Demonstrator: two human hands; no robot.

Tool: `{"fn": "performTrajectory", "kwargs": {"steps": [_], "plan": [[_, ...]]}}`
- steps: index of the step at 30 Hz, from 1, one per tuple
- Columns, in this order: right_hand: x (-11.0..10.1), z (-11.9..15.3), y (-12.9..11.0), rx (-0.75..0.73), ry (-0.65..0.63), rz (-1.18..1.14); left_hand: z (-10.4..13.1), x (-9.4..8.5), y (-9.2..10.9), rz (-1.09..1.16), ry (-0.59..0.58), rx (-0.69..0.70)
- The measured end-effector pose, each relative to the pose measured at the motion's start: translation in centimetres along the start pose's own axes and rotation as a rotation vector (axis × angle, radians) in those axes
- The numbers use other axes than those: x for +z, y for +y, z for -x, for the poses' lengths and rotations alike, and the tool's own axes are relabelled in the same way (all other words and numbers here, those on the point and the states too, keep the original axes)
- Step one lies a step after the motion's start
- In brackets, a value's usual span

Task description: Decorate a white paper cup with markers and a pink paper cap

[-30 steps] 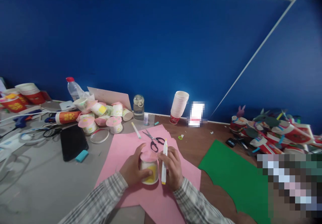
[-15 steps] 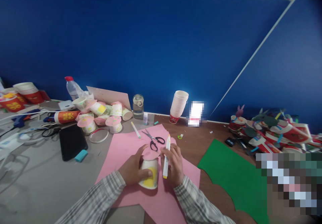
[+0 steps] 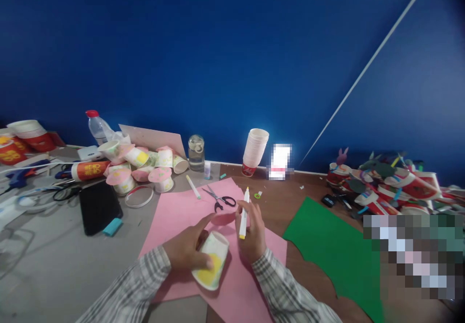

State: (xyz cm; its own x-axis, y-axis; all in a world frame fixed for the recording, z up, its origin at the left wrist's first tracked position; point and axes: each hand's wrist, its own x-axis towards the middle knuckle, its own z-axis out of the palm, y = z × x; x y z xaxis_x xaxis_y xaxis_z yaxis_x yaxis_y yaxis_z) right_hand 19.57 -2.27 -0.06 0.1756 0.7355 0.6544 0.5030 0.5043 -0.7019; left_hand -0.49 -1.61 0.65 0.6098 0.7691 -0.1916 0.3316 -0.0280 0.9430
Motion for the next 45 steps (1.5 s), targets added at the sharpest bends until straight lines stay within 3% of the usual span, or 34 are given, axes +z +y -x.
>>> {"fn": "performTrajectory", "kwargs": {"steps": [2, 5, 10, 14, 18, 21, 29, 38, 45], "plan": [[0.1, -0.3, 0.3, 0.141, 0.084, -0.083, 0.1, -0.2, 0.2, 0.020, -0.017, 0.034], [0.1, -0.8, 0.7, 0.299, 0.168, -0.189, -0.2, -0.4, -0.1, 0.006, 0.089, 0.096], [0.2, -1.1, 1.5, 0.424, 0.240, -0.245, -0.9, -0.3, -1.6, -0.119, 0.244, 0.129], [0.4, -1.0, 1.8, 0.494, 0.248, -0.332, -1.1, -0.5, -1.4, -0.137, 0.339, 0.210], [0.6, -0.8, 1.3, 0.519, 0.222, -0.419, -1.2, -1.3, -0.4, -0.045, 0.663, 0.233], [0.9, -0.6, 0.8, 0.526, 0.199, -0.465, -1.5, -1.8, -0.3, -0.004, 0.792, 0.201], [2.0, -0.4, -0.1, 0.503, 0.164, -0.510, -2.4, -1.4, -0.2, 0.042, 0.747, 0.168], [3.7, -0.9, -0.9, 0.456, 0.095, -0.559, -3.8, -2.7, 0.0, 0.117, 0.681, 0.126], [4.5, -0.8, -0.4, 0.439, 0.045, -0.573, -5.1, -2.0, 0.5, 0.188, 0.634, 0.128]]}}
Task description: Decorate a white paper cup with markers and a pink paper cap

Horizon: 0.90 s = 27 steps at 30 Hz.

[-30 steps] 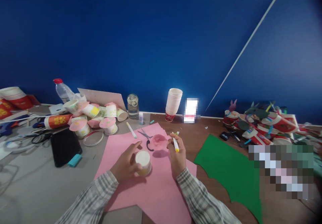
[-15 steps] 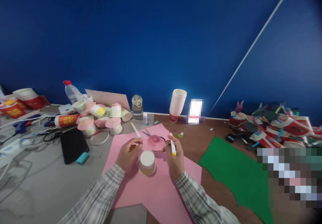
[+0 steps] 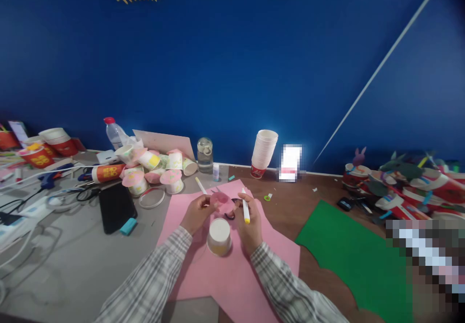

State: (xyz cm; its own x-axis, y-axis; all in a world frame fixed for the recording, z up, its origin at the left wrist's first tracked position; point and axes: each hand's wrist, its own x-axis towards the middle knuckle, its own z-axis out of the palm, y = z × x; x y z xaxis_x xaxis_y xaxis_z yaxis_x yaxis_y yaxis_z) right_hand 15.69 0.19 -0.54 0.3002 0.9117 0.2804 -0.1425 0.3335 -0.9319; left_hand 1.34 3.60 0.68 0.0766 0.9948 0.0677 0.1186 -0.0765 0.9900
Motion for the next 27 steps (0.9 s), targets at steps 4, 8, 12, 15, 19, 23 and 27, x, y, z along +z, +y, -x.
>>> {"fn": "performTrajectory", "kwargs": {"steps": [4, 8, 12, 15, 19, 23, 27], "plan": [[0.4, -0.1, 0.1, -0.011, -0.039, 0.028, -0.2, 0.0, -0.6, -0.005, 0.030, -0.024], [0.7, -0.1, 0.2, -0.019, -0.064, 0.052, -0.3, -0.1, -1.0, -0.011, 0.060, -0.030], [0.8, 0.1, 0.3, -0.025, -0.081, 0.067, -0.3, 0.1, -1.4, -0.005, 0.085, -0.024], [1.0, 0.4, 0.3, -0.036, -0.096, 0.082, -0.3, 0.2, -1.7, 0.002, 0.117, -0.009], [1.0, 0.7, 0.5, -0.060, -0.112, 0.107, -0.3, 0.1, -1.8, 0.007, 0.141, 0.025], [0.5, 0.3, 0.7, -0.078, -0.097, 0.118, -0.1, 0.1, -1.6, 0.017, 0.105, 0.039], [0.1, -0.3, 0.6, -0.092, -0.085, 0.146, 0.1, 0.3, -1.3, 0.018, 0.085, 0.040]]}}
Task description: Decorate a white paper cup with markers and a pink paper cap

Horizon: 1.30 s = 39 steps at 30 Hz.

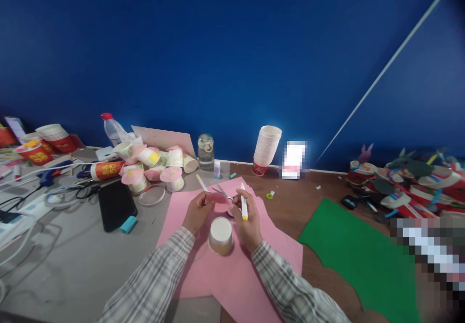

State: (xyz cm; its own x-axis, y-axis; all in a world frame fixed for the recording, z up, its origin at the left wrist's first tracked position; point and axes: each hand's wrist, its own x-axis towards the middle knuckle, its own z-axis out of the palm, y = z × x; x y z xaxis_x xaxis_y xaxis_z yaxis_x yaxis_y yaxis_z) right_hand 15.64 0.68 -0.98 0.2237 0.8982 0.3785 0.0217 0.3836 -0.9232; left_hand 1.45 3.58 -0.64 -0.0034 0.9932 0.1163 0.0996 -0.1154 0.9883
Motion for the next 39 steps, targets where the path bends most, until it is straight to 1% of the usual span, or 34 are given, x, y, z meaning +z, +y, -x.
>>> {"fn": "performTrajectory", "kwargs": {"steps": [4, 12, 17, 22, 27, 30, 34, 39], "plan": [[0.0, -0.3, -0.1, 0.006, -0.025, 0.033, 0.0, 0.0, 0.4, -0.008, -0.001, -0.003], [0.1, -0.5, -0.1, -0.009, 0.008, 0.080, 0.2, 0.1, 0.6, -0.023, -0.033, -0.024], [0.1, -0.4, -0.1, -0.015, -0.010, 0.088, 0.2, 0.2, 0.8, -0.065, -0.047, -0.017], [0.2, -0.3, 0.2, -0.011, -0.059, 0.089, 0.0, 0.0, 0.9, -0.132, -0.018, 0.031], [0.3, -0.2, 0.5, -0.011, -0.086, 0.087, 0.2, 0.0, 0.6, -0.201, 0.047, 0.076], [0.2, -0.2, 0.5, -0.017, -0.097, 0.094, 0.3, 0.0, 0.5, -0.210, 0.060, 0.102], [0.1, -0.3, 0.4, -0.016, -0.090, 0.102, 0.3, 0.1, 0.8, -0.171, 0.030, 0.102], [0.0, -0.4, 0.2, -0.017, -0.089, 0.098, 0.5, 0.0, 1.3, -0.104, -0.061, 0.055]]}}
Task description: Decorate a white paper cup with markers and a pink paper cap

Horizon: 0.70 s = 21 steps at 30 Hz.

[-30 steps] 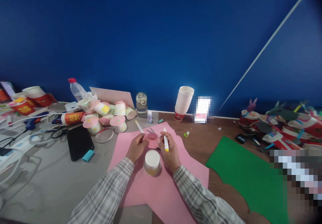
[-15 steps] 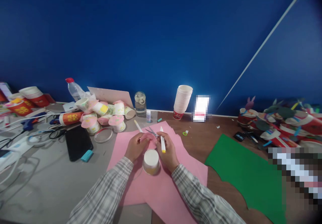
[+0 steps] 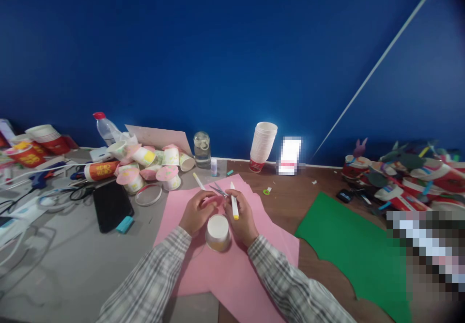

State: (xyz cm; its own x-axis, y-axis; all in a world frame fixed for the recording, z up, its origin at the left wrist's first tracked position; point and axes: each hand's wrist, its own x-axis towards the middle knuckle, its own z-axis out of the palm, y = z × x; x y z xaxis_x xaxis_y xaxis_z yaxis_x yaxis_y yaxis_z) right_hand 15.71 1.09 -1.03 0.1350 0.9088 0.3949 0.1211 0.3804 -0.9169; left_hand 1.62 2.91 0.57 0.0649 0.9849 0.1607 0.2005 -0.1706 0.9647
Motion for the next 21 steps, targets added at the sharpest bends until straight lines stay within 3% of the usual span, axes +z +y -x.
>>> {"fn": "performTrajectory", "kwargs": {"steps": [11, 21], "plan": [[-0.2, 0.0, 0.3, 0.023, 0.040, 0.013, 0.3, -0.9, 0.3, 0.147, -0.100, -0.110], [-0.1, -0.1, 0.0, 0.009, 0.055, 0.022, -0.2, -0.5, -1.0, 0.075, -0.005, -0.081]]}}
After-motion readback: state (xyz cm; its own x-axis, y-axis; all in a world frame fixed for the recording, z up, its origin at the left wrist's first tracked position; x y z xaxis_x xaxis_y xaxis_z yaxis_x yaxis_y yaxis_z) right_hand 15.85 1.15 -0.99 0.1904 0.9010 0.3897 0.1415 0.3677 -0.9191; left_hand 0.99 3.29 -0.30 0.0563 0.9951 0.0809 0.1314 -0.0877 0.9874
